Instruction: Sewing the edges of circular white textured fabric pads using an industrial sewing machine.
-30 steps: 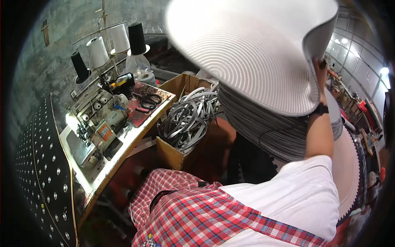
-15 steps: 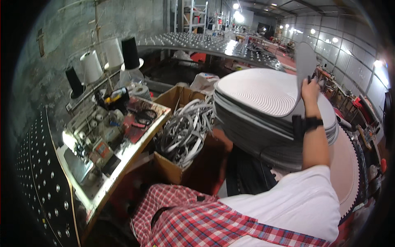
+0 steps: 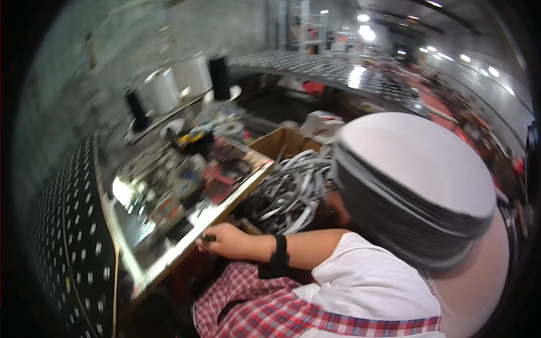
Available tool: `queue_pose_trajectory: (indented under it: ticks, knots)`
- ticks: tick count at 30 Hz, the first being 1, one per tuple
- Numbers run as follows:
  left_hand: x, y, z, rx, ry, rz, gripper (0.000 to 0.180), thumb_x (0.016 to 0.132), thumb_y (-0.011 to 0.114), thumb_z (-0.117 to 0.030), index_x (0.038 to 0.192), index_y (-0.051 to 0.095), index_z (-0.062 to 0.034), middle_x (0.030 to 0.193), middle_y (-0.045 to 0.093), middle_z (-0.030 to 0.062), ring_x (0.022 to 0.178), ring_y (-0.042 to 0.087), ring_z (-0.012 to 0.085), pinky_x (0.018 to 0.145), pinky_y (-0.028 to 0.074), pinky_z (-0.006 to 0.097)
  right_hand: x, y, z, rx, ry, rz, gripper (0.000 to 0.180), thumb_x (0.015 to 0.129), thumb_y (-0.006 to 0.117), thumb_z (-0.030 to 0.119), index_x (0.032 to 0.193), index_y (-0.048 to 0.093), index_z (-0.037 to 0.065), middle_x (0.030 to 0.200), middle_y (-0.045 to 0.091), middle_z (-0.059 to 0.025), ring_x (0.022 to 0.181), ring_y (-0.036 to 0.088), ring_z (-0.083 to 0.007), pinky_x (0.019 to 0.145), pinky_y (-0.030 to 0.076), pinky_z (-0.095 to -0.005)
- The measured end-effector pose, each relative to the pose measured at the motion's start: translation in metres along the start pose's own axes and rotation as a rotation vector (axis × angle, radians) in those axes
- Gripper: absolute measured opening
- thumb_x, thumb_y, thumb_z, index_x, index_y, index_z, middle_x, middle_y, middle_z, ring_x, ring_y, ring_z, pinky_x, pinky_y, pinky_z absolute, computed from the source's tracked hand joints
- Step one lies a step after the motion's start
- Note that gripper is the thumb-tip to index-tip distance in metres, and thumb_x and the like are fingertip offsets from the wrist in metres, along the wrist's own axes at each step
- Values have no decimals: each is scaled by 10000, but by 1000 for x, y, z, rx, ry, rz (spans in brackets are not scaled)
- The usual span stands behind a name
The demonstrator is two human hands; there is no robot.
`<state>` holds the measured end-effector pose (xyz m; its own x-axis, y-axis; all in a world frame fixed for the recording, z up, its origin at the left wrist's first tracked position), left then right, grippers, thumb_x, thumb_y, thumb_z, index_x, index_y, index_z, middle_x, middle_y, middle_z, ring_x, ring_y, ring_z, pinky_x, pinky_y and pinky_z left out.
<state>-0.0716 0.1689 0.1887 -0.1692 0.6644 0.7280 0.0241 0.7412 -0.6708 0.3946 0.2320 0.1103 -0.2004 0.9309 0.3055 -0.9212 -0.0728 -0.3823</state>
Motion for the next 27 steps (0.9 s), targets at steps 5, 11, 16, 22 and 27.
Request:
queue_pose_trajectory:
  ticks: [5,11,16,22,27]
  knots:
    - [-68,21,-99,177,102,168,213,835,430,-169,758,599,-64,638,570,154,567,549,329,522,429,433,50,99,-25,103,384,464,346,851,488,379,982,605,81,856,648,-65,705,603,-108,518,424,-246]
    - [-113,48,-165,-181,231,291,172,793,503,-141,926,591,-76,788,617,158,754,590,316,670,469,403,63,170,-13,612,555,248,201,831,549,245,823,529,45,586,498,-16,413,387,-99,378,296,-236]
    - [-138,3,-98,-604,-128,590,153,759,598,-163,804,630,-20,743,620,131,743,607,248,695,475,345,69,181,-14,706,700,246,128,827,542,187,824,527,59,630,523,-22,426,384,-94,376,291,-239]
    - [-187,-68,42,-404,-1317,710,669,831,382,-578,711,568,53,507,550,132,385,527,193,369,405,258,70,208,1,939,818,417,122,841,532,180,880,526,65,754,558,-12,551,478,-91,436,363,-241]
    - [-200,-70,90,-1081,-1290,-90,548,830,495,-463,1114,454,4,984,580,127,858,573,159,656,466,245,77,212,-6,1270,943,328,155,854,506,209,837,521,56,682,540,-20,489,441,-88,365,316,-207]
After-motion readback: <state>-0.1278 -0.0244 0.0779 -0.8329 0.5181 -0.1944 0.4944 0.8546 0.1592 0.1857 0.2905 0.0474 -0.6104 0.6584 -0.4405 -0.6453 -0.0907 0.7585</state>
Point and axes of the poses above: each hand's wrist, its own x-axis towards the middle knuckle, its own y-axis out of the palm, z = x × y, the point moved 2 cm from there along x, towards the middle knuckle
